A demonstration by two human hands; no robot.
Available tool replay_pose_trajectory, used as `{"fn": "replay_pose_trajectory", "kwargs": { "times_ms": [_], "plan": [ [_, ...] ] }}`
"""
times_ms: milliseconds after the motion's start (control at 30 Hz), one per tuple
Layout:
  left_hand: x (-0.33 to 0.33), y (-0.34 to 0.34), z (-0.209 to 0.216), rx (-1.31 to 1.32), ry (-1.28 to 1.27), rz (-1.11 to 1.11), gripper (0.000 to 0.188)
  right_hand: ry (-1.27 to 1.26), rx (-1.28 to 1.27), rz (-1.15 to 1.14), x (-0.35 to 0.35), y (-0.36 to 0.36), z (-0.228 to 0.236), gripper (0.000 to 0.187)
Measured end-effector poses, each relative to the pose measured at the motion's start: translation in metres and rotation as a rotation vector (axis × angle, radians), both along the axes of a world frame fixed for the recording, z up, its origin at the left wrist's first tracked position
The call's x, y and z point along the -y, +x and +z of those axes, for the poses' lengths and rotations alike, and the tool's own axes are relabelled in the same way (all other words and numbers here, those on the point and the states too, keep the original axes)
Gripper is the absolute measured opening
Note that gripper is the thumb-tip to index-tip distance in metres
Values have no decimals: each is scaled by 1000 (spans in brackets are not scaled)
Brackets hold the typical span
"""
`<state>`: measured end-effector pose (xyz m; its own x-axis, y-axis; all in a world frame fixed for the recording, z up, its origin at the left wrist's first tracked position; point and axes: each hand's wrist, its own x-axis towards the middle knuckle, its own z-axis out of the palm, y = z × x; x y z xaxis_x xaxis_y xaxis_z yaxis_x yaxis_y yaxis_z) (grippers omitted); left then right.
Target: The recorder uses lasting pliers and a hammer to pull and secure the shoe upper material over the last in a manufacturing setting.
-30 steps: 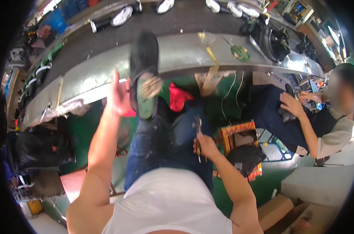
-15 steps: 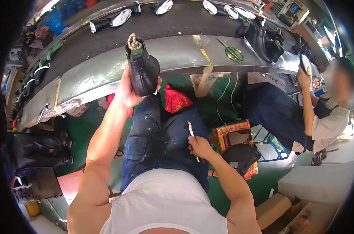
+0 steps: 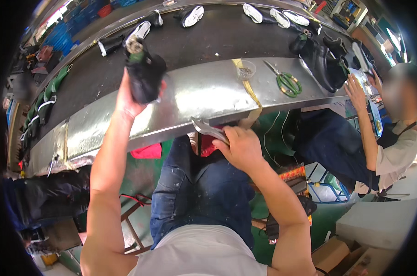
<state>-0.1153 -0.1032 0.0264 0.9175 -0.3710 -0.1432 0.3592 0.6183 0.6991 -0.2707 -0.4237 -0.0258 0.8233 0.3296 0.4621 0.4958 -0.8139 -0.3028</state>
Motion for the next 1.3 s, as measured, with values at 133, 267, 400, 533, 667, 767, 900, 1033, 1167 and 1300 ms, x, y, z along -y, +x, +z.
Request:
{"fn": "replay_pose_trajectory", "kwargs": {
  "times_ms": [133, 267, 400, 533, 667, 767, 900, 1033, 1167, 1300],
  "plan": [
    [-46, 100, 6, -53, 430, 447, 87, -88, 197, 34, -2, 75, 8, 38],
    [-67, 156, -29, 154, 845, 832, 56, -84, 178, 73, -4, 124, 1, 38],
    [-85, 167, -40, 318, 919, 714, 50, 0, 142, 130, 1, 135, -5, 40],
    [-96, 184, 11, 467, 1362, 808, 52, 4, 58, 118, 5, 135, -4, 44],
    [-48, 245, 52, 904, 1740, 858, 53, 23, 31, 125, 5, 138, 0, 44],
    [23, 316, 39, 859, 1851, 528, 62, 37, 33, 107, 5, 140, 2, 44],
    [96, 403, -4, 466, 1786, 388, 91, 59, -35, 113, 7, 142, 5, 41],
    [130, 463, -47, 358, 1743, 502, 98, 48, -57, 99, 9, 144, 5, 42],
    [121, 480, -60, 452, 1752, 513, 92, 50, -63, 108, 8, 144, 5, 42],
    [103, 445, -41, 365, 1570, 243, 74, 59, -62, 109, 6, 144, 8, 41]
  ]
}}
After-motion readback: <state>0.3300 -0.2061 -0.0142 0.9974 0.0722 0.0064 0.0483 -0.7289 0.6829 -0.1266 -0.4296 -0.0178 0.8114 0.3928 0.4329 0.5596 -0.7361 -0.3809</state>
